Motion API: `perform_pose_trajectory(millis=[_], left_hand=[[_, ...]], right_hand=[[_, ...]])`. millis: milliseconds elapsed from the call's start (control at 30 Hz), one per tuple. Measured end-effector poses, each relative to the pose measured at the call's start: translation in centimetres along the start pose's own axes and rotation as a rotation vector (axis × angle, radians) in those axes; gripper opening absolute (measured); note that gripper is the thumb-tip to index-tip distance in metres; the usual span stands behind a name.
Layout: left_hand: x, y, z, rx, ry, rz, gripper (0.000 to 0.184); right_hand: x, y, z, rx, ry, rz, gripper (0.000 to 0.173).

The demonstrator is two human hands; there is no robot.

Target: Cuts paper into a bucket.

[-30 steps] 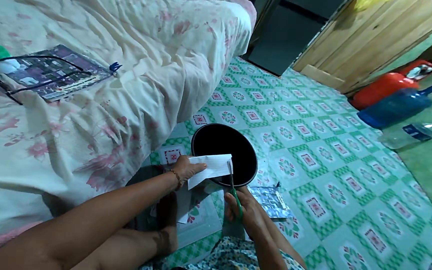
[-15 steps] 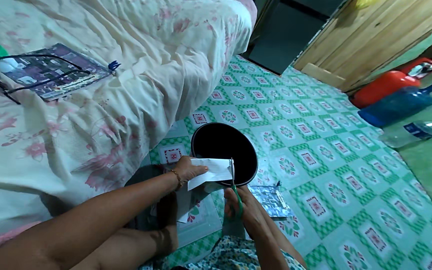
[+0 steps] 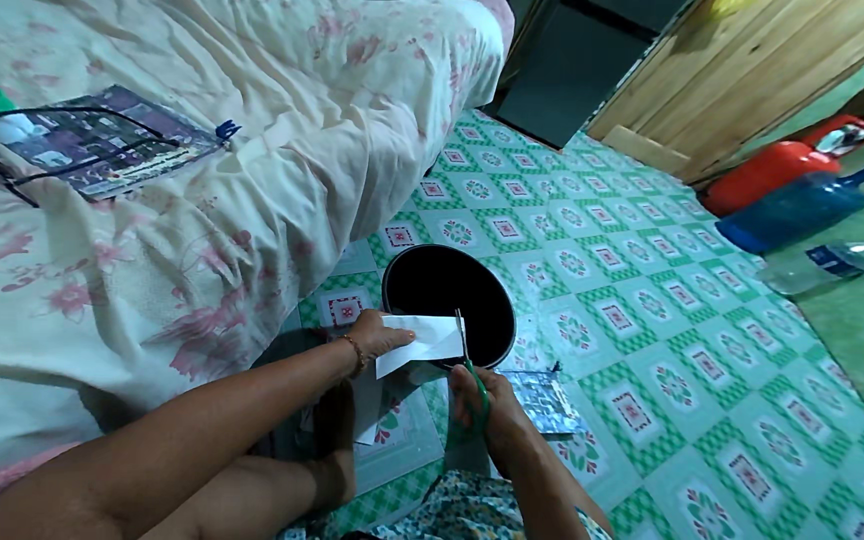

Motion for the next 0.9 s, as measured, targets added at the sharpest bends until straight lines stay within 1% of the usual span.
perform_pose_trajectory(millis=[67,167,267,300,367,467,533,667,900], left_hand=[[0.2,0.2,0.0,0.011,0.003,0.016,0.03],[0.3,0.7,0.0,-0.007,0.016,0.072,0.033],[0.6,1.5,0.0,-0.057,0.011,0.126,0.037],[0.7,1.7,0.0,-0.067,0.0,0.141,0.037],[0.8,1.9,0.0,-0.07,-0.014,0.157,0.037],[0.7,1.7,-0.2,-0.034,-0.008,0.152,0.041],[0.4,1.3,-0.3,-0.01,-0.005,0.129,0.041],[-0.2,0.3,0.3,0.004,-0.053,0.069,0.033],[-0.4,0.3,0.4,-0.03,-0.08,0.074,0.03]], right_hand=[[0.3,0.0,-0.1,0.035,-0.007,0.008,0.029],[0.4,-0.1,-0.1,0.059,-0.038,-0.002,0.031],[-0.3,-0.4,0.5,-0.036,-0.063,-0.12,0.037],[-0.6,-0.5,0.7,-0.075,-0.074,-0.151,0.036],[-1.2,-0.8,0.9,-0.148,-0.079,-0.192,0.035],[-1.6,-1.1,0.6,-0.217,-0.055,-0.223,0.039],[-1.5,-1.2,0.4,-0.229,-0.048,-0.223,0.041],[-1.4,-1.3,-0.3,-0.207,-0.025,-0.173,0.038],[-1.4,-1.1,0.0,-0.126,-0.015,-0.076,0.029]])
Point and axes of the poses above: each hand's wrist, its own x-axis towards the middle knuckle, its own y-axis out of the back of the hand, z = x × y, the point moved 7 cm from there along x, towards the middle knuckle, and after that the axes turned 2 degrees about -x, right-handed, at the moved point
